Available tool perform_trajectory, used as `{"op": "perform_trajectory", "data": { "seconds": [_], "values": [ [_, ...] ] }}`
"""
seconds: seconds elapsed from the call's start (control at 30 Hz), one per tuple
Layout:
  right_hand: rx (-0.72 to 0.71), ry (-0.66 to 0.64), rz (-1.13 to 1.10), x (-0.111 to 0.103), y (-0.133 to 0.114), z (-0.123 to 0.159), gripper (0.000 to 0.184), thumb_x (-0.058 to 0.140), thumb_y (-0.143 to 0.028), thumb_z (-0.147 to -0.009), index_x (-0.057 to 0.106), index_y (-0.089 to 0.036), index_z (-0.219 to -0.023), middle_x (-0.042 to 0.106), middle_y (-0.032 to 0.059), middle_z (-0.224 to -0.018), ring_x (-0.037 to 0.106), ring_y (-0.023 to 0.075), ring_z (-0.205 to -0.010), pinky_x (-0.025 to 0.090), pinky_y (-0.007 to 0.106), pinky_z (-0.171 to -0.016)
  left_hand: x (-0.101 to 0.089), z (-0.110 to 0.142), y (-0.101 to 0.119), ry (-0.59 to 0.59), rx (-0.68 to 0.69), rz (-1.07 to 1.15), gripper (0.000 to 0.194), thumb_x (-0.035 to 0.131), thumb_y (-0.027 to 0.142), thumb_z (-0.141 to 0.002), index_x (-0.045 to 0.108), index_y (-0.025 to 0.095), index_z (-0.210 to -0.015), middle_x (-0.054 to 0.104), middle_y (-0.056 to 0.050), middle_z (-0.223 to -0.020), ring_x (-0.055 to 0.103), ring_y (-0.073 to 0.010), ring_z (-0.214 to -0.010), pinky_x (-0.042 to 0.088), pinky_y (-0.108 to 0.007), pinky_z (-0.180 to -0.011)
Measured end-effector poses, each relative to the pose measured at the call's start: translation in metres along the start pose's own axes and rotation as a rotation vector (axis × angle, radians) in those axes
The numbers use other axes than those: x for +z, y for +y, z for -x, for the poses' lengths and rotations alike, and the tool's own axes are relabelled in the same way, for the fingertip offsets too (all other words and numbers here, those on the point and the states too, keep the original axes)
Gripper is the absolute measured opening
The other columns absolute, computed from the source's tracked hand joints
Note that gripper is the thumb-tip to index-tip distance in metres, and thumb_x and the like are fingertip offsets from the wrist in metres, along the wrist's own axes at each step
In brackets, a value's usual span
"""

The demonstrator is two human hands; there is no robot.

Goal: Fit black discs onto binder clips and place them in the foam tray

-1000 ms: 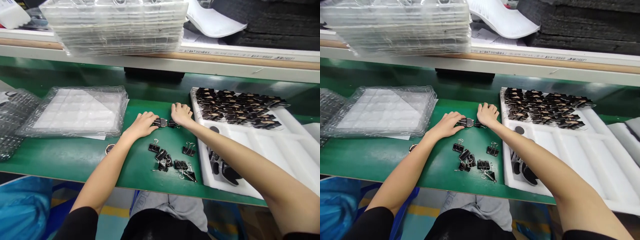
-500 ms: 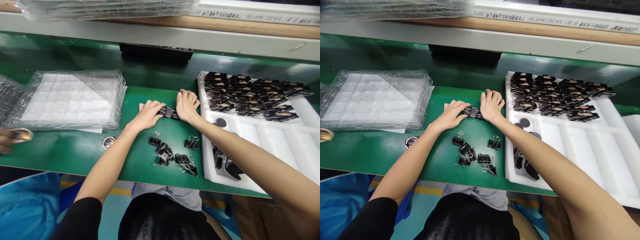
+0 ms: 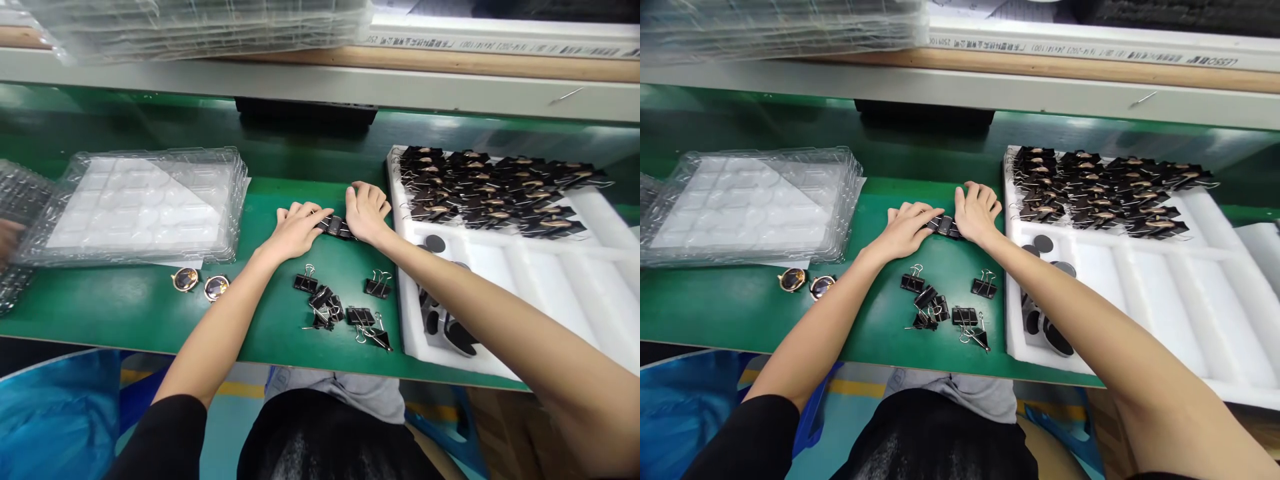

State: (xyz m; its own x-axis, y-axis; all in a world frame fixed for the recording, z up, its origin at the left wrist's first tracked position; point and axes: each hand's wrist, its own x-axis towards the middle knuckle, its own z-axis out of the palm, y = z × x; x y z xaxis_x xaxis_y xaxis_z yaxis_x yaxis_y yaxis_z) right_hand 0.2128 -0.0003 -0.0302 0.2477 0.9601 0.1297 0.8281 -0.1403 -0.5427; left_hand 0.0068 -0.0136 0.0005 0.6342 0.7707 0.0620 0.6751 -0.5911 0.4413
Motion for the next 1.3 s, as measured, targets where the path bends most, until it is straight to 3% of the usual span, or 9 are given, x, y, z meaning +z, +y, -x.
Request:
{"op": "perform_trajectory", "data": {
  "seconds": [0.2,0.33,0.5,0.57,0.73,0.9,1.0,1.1,1.3],
  "values": [
    [0.125,-0.031,-0.133,-0.014,-0.011,-0.003,0.061,0.02,-0.069,-0.102,0.052,-0.029,-0.134,0.047,0.0134,-0.149,0.034,0.0335,-0.147,0.021,0.063,-0.121,-0.005,0.003,-0.002,0.01,0.017,0.073,0.046,0.05,0.027,-0.102,0.054,0.029,-0.148,0.062,-0.008,-0.142,0.05,-0.0302,-0.124,0.032,-0.046,-0.102],
    [0.117,-0.235,-0.455,-0.047,-0.02,-0.002,0.069,0.014,-0.072,-0.101,0.06,-0.026,-0.124,0.061,0.0126,-0.137,0.052,0.032,-0.135,0.039,0.056,-0.115,-0.009,0.006,-0.006,0.053,0.013,0.411,0.033,0.056,0.039,-0.1,0.065,0.022,-0.126,0.073,-0.006,-0.12,0.064,-0.0237,-0.109,0.043,-0.038,-0.097],
    [-0.151,-0.646,-0.526,-0.087,-0.012,0.021,0.066,0.083,-0.058,-0.072,0.063,-0.021,-0.122,0.07,0.0123,-0.122,0.066,0.0276,-0.115,0.053,0.045,-0.105,-0.009,0.006,-0.002,0.098,-0.107,0.688,0.049,0.046,0.062,-0.1,0.062,0.017,-0.088,0.068,-0.002,-0.075,0.063,-0.0159,-0.068,0.047,-0.027,-0.067],
    [-0.155,-0.651,-0.529,-0.091,-0.006,0.03,0.063,0.09,-0.047,-0.065,0.066,-0.019,-0.116,0.073,0.0102,-0.109,0.07,0.0244,-0.102,0.056,0.043,-0.1,-0.009,0.007,0.002,0.118,-0.15,0.651,0.055,0.041,0.067,-0.101,0.06,0.018,-0.082,0.064,0.0,-0.065,0.059,-0.0148,-0.06,0.044,-0.026,-0.062],
    [-0.135,-0.644,-0.579,-0.091,-0.001,0.052,0.041,0.081,-0.04,-0.077,0.07,-0.016,-0.108,0.076,0.007,-0.095,0.072,0.0208,-0.087,0.06,0.037,-0.086,-0.007,0.013,0.013,0.086,-0.104,0.627,0.062,0.038,0.073,-0.099,0.057,0.019,-0.078,0.063,0.0,-0.062,0.056,-0.0131,-0.054,0.041,-0.026,-0.057],
    [-0.371,-0.421,-0.425,-0.13,0.004,0.076,0.024,0.069,-0.031,-0.086,0.077,-0.02,-0.106,0.079,0.0062,-0.103,0.073,0.023,-0.095,0.058,0.038,-0.089,-0.002,0.017,0.018,-0.035,-0.019,0.882,0.085,0.019,0.087,-0.093,0.058,0.014,-0.117,0.066,-0.002,-0.07,0.054,-0.0138,-0.051,0.042,-0.027,-0.056],
    [-0.405,-0.187,-0.376,-0.185,0.038,0.079,0.027,0.068,-0.037,-0.088,0.077,-0.022,-0.109,0.078,0.0068,-0.11,0.072,0.0253,-0.103,0.056,0.04,-0.095,0.0,0.012,0.015,0.023,-0.068,0.859,0.081,0.03,0.085,-0.093,0.057,0.014,-0.119,0.065,-0.002,-0.074,0.053,-0.0127,-0.052,0.041,-0.027,-0.055],
    [-0.349,0.02,-0.233,-0.251,0.105,0.068,0.035,0.069,-0.051,-0.087,0.077,-0.024,-0.107,0.078,0.0075,-0.11,0.071,0.0288,-0.107,0.053,0.044,-0.102,0.001,0.008,0.011,0.069,-0.119,0.785,0.069,0.043,0.078,-0.095,0.06,0.014,-0.113,0.064,-0.002,-0.074,0.054,-0.0127,-0.055,0.043,-0.027,-0.057],
    [0.091,0.183,0.086,-0.34,0.263,0.017,0.049,0.069,-0.062,-0.079,0.073,-0.022,-0.107,0.076,0.0116,-0.104,0.065,0.0271,-0.079,0.054,0.043,-0.076,0.002,0.006,0.012,0.084,-0.173,0.666,0.063,0.043,0.074,-0.098,0.066,0.016,-0.109,0.064,-0.002,-0.075,0.055,-0.0131,-0.056,0.043,-0.027,-0.055]
  ]
}}
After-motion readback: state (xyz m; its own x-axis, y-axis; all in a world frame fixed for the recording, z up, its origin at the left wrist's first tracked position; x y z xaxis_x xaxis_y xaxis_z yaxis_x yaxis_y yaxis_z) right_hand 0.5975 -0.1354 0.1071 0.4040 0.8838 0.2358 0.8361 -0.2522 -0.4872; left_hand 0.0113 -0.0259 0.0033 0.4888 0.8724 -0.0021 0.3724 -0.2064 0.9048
